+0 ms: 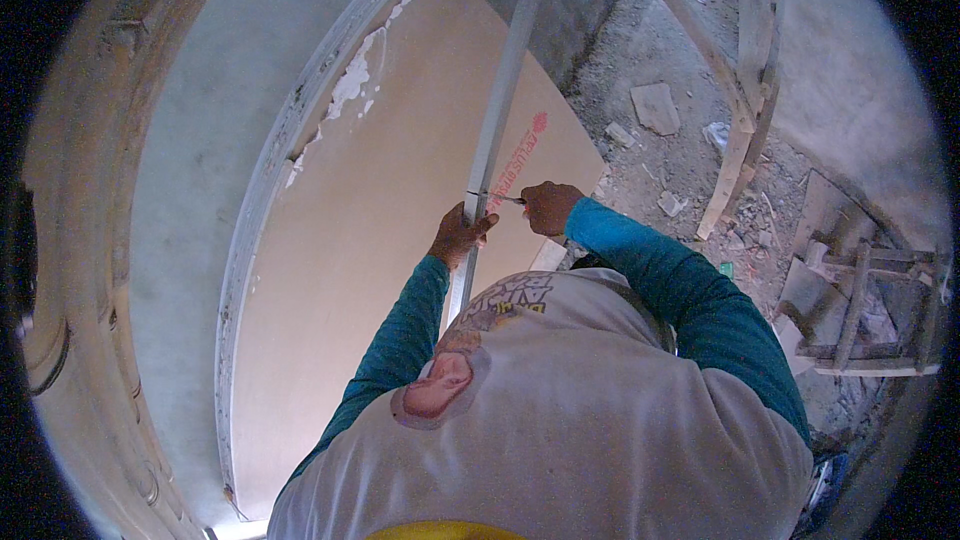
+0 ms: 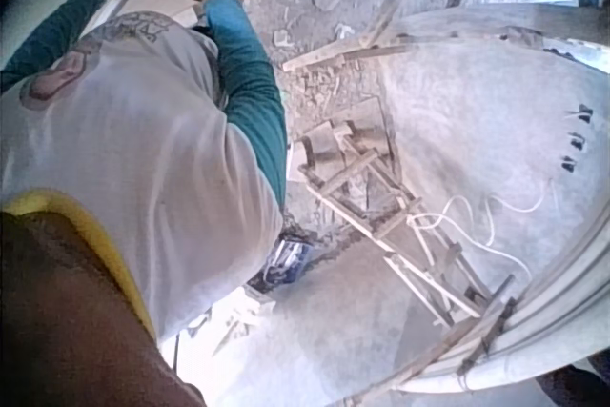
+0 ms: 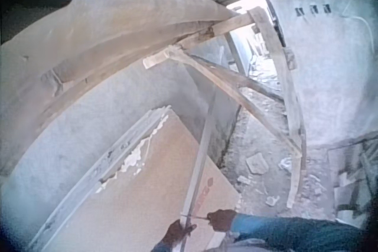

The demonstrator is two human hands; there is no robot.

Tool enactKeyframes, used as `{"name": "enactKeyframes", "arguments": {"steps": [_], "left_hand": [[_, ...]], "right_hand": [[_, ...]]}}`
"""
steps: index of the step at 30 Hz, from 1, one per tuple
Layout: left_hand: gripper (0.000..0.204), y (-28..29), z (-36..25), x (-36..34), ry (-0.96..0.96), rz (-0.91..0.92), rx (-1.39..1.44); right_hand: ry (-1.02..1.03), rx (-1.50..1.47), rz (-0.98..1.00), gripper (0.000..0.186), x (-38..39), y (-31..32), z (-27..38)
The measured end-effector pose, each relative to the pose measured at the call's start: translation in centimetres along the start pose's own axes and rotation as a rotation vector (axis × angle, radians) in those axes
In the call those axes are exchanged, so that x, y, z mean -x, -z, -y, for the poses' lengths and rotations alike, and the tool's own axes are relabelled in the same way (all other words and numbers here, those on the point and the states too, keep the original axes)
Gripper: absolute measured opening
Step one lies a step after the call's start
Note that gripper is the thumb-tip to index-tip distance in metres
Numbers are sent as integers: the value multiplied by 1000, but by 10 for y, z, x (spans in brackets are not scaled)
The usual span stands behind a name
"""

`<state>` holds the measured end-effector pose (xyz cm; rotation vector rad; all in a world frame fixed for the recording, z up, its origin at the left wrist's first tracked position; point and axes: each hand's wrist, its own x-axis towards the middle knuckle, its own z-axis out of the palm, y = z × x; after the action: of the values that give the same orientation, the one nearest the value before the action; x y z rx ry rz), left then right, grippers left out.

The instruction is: The person measures a drywall sheet against a wall using a long metal ruler and a pencil to mark the cut lines, then cuts along the marked lines with a utility knife and removes the excess metal trim.

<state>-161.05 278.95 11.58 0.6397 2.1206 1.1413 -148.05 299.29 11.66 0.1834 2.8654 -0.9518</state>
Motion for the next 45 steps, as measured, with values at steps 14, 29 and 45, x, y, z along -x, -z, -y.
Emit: {"name": "enactKeyframes", "arguments": {"steps": [14,29,45], "left_hand": [[52,-6,8,-8,-39,-100,-189],[54,-10,22,-14,-23,67,-132],[44,-15,15,-3,-47,146,-166]], "right_hand": [[-96,72,43,30,-5,-1,7],[-10,-6,97,30,-3,-15,-9],[-92,53,28,25,14,-3,2]]}}
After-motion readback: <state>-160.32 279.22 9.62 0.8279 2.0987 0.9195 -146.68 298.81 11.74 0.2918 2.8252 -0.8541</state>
